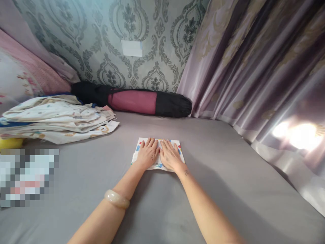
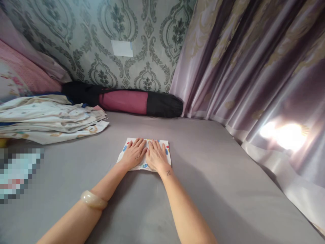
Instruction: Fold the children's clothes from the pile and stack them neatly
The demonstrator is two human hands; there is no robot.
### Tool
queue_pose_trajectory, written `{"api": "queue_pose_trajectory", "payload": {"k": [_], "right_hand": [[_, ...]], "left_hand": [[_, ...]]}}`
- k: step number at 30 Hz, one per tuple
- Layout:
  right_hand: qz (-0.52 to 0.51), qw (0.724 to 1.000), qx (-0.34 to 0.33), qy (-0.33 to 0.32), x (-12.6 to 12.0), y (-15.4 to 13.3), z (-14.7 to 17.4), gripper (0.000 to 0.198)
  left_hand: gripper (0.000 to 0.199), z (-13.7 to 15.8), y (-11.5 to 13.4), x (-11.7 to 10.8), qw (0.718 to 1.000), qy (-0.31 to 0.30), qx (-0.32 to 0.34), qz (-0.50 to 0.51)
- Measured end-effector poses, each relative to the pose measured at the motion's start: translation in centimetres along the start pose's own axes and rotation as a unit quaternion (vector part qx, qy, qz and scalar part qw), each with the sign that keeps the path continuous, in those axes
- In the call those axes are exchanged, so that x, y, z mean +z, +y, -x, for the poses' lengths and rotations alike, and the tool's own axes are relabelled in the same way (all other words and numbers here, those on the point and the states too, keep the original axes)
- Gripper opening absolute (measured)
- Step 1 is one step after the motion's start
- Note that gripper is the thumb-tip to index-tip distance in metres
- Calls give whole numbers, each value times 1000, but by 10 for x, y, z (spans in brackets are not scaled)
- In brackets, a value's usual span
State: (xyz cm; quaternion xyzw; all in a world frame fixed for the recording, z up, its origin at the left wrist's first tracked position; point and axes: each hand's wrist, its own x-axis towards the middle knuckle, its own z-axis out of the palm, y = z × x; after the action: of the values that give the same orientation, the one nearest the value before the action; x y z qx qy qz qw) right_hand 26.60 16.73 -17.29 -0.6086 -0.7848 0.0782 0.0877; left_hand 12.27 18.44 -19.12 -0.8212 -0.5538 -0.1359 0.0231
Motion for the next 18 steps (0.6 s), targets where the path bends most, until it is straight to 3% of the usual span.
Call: {"api": "queue_pose_trajectory", "payload": {"k": [3, 18], "right_hand": [[6, 1000, 16, 11, 1, 3, 0, 56], [-9, 999, 35, -5, 1, 8, 1, 57]], "left_hand": [[48, 1, -3, 0, 999, 27, -20, -17], [54, 2, -6, -2, 998, -23, -56, -1]]}}
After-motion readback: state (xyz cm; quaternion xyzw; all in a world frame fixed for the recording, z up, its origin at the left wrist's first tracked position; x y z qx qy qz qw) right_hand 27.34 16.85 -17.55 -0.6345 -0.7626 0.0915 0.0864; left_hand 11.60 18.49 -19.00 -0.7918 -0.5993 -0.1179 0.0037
